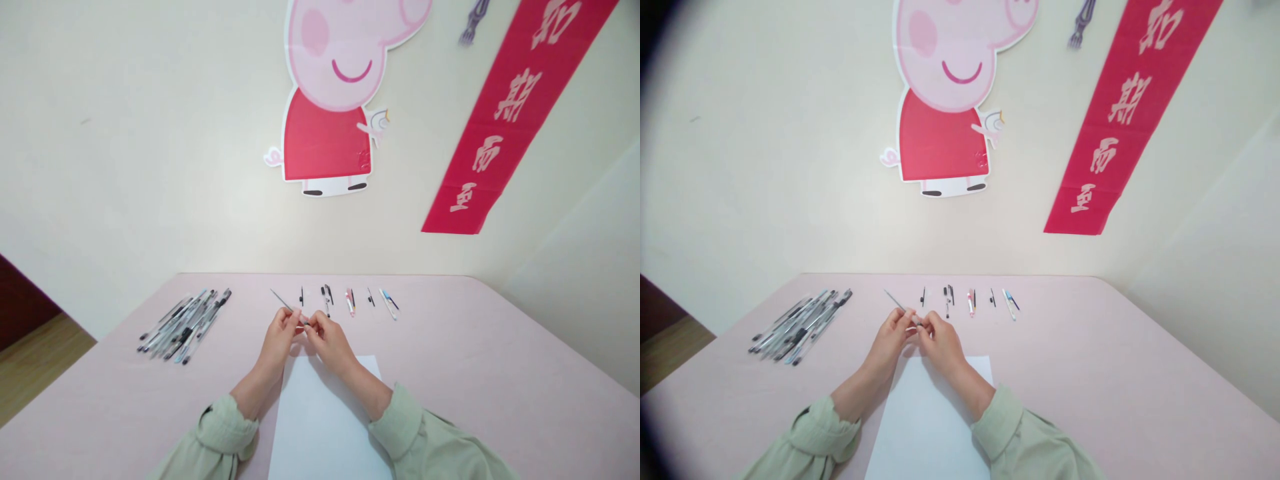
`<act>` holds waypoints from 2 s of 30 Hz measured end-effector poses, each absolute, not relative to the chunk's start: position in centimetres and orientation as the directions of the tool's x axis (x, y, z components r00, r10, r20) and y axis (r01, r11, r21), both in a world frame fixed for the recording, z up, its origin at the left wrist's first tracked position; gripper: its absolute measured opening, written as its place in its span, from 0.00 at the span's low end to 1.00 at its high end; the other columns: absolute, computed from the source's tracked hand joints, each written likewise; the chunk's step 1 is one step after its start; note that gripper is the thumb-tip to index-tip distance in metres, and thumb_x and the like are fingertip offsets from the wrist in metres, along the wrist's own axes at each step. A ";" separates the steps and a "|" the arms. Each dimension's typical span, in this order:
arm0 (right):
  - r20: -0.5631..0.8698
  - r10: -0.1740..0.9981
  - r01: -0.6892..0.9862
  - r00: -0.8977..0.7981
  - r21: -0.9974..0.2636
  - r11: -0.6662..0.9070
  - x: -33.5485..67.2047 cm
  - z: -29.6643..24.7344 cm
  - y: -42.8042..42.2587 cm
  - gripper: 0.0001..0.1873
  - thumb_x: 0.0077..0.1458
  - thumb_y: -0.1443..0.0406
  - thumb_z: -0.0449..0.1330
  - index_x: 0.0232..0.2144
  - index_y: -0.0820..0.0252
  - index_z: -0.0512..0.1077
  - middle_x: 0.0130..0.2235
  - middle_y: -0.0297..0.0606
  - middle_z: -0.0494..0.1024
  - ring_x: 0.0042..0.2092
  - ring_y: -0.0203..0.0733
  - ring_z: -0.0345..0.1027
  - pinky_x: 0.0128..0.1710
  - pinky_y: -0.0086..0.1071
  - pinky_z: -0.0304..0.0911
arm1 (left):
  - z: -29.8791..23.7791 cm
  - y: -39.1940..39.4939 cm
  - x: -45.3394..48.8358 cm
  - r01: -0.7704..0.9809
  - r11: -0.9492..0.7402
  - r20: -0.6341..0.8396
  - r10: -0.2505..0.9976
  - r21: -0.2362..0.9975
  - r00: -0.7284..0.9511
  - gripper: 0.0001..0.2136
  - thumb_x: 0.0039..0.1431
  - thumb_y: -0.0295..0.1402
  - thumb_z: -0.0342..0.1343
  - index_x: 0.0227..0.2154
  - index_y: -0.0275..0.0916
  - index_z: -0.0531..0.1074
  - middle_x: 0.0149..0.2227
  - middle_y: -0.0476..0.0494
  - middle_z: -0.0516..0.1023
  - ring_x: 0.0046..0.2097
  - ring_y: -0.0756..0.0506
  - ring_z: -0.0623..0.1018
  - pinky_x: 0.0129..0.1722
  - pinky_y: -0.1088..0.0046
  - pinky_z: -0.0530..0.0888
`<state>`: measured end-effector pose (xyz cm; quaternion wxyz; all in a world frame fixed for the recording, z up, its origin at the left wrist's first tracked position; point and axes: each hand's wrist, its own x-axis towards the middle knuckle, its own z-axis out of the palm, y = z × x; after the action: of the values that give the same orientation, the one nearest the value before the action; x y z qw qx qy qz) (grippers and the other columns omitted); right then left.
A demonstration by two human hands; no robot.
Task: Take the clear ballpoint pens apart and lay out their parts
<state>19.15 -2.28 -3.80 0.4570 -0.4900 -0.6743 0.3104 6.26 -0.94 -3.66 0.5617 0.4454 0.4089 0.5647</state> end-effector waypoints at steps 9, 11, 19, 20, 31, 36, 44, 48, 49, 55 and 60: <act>0.309 0.947 0.340 -0.090 -0.884 0.321 19.3 -4.0 -2.0 0.05 0.54 0.66 0.53 0.26 0.57 0.62 0.24 0.28 0.66 0.27 0.35 0.61 0.28 0.27 0.55 | -4.0 -0.7 6.3 -0.358 -0.008 0.045 0.995 0.934 0.093 0.12 0.50 0.41 0.62 0.29 0.37 0.71 0.33 0.45 0.77 0.37 0.47 0.77 0.44 0.69 0.72; 0.311 0.945 0.351 -0.105 -0.877 0.328 19.3 -4.0 -2.1 0.04 0.53 0.66 0.53 0.26 0.57 0.63 0.24 0.28 0.66 0.26 0.35 0.60 0.28 0.27 0.54 | -4.4 -0.5 6.3 -0.333 -0.015 0.034 0.998 0.943 0.051 0.13 0.49 0.41 0.63 0.26 0.38 0.69 0.29 0.49 0.75 0.33 0.50 0.76 0.41 0.71 0.72; 0.292 0.954 0.368 -0.070 -0.881 0.297 19.3 -3.7 -2.1 0.05 0.53 0.66 0.53 0.26 0.57 0.63 0.25 0.28 0.67 0.27 0.36 0.61 0.29 0.27 0.54 | -3.9 -0.9 6.1 -0.282 -0.019 0.036 0.998 0.959 0.057 0.19 0.52 0.45 0.59 0.42 0.38 0.72 0.33 0.44 0.77 0.35 0.47 0.76 0.39 0.70 0.73; 0.288 0.955 0.367 -0.065 -0.883 0.292 19.3 -3.8 -2.1 0.05 0.53 0.66 0.53 0.25 0.57 0.63 0.25 0.28 0.67 0.28 0.36 0.62 0.29 0.28 0.54 | -3.8 -0.9 6.1 -0.273 -0.022 0.043 0.997 0.962 0.068 0.19 0.52 0.45 0.58 0.42 0.38 0.73 0.34 0.44 0.77 0.35 0.47 0.76 0.39 0.71 0.73; 0.293 0.954 0.349 -0.070 -0.888 0.298 19.4 -4.4 -1.8 0.04 0.52 0.66 0.53 0.26 0.57 0.64 0.23 0.27 0.66 0.27 0.35 0.62 0.29 0.28 0.55 | -3.3 -0.6 5.6 -0.451 0.031 -0.059 0.997 0.892 -0.049 0.15 0.53 0.46 0.56 0.33 0.39 0.65 0.32 0.44 0.80 0.28 0.51 0.76 0.29 0.75 0.72; 0.282 0.957 0.342 -0.070 -0.894 0.289 19.4 -4.4 -1.8 0.05 0.52 0.65 0.54 0.25 0.57 0.64 0.22 0.27 0.66 0.25 0.35 0.61 0.27 0.27 0.54 | -3.2 -0.6 5.7 -0.491 0.065 -0.083 0.996 0.869 -0.015 0.14 0.53 0.45 0.56 0.32 0.40 0.63 0.29 0.45 0.80 0.28 0.50 0.78 0.32 0.73 0.73; 0.258 0.966 0.363 -0.009 -0.899 0.244 19.9 -4.4 -1.4 0.07 0.53 0.64 0.54 0.24 0.57 0.62 0.20 0.26 0.64 0.23 0.35 0.59 0.26 0.28 0.53 | -3.4 0.0 4.9 -0.305 -0.070 0.000 0.975 0.950 -0.223 0.11 0.54 0.42 0.54 0.31 0.39 0.65 0.24 0.50 0.75 0.22 0.53 0.72 0.24 0.78 0.68; 0.257 0.966 0.373 -0.009 -0.896 0.242 20.0 -4.4 -1.3 0.07 0.54 0.64 0.54 0.25 0.57 0.64 0.21 0.27 0.65 0.25 0.35 0.61 0.26 0.27 0.53 | -3.3 -0.7 5.8 -0.084 -0.048 0.050 0.999 0.995 0.010 0.12 0.53 0.43 0.55 0.28 0.38 0.68 0.21 0.51 0.72 0.20 0.53 0.68 0.20 0.79 0.64; 0.259 0.966 0.377 -0.014 -0.893 0.245 20.0 -4.5 -1.4 0.06 0.54 0.63 0.54 0.25 0.57 0.65 0.21 0.27 0.66 0.25 0.35 0.61 0.26 0.27 0.53 | -3.3 -0.9 6.0 -0.049 -0.041 0.044 0.997 0.998 0.067 0.12 0.53 0.43 0.55 0.29 0.37 0.68 0.21 0.51 0.72 0.19 0.53 0.68 0.19 0.79 0.63; 0.258 0.964 0.398 -0.059 -0.880 0.260 19.6 -4.4 -1.8 0.06 0.54 0.65 0.55 0.27 0.58 0.70 0.24 0.29 0.71 0.26 0.34 0.61 0.27 0.27 0.53 | -3.5 -1.3 6.3 0.012 -0.048 0.045 0.983 0.999 0.178 0.11 0.52 0.41 0.55 0.33 0.38 0.68 0.20 0.54 0.70 0.18 0.54 0.67 0.17 0.80 0.61; 0.046 0.999 -0.028 -0.022 -0.999 0.045 19.3 -3.9 -1.7 0.04 0.47 0.70 0.58 0.25 0.59 0.73 0.22 0.29 0.71 0.26 0.33 0.61 0.27 0.25 0.54 | -3.7 -0.9 6.1 0.041 -0.084 0.080 0.993 0.996 0.089 0.10 0.52 0.39 0.54 0.29 0.38 0.65 0.20 0.53 0.71 0.19 0.54 0.67 0.18 0.80 0.63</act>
<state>19.33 -1.73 -3.94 0.5126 -0.4759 -0.5098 0.5009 6.14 -0.86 -3.66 0.4890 0.5524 0.4680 0.4865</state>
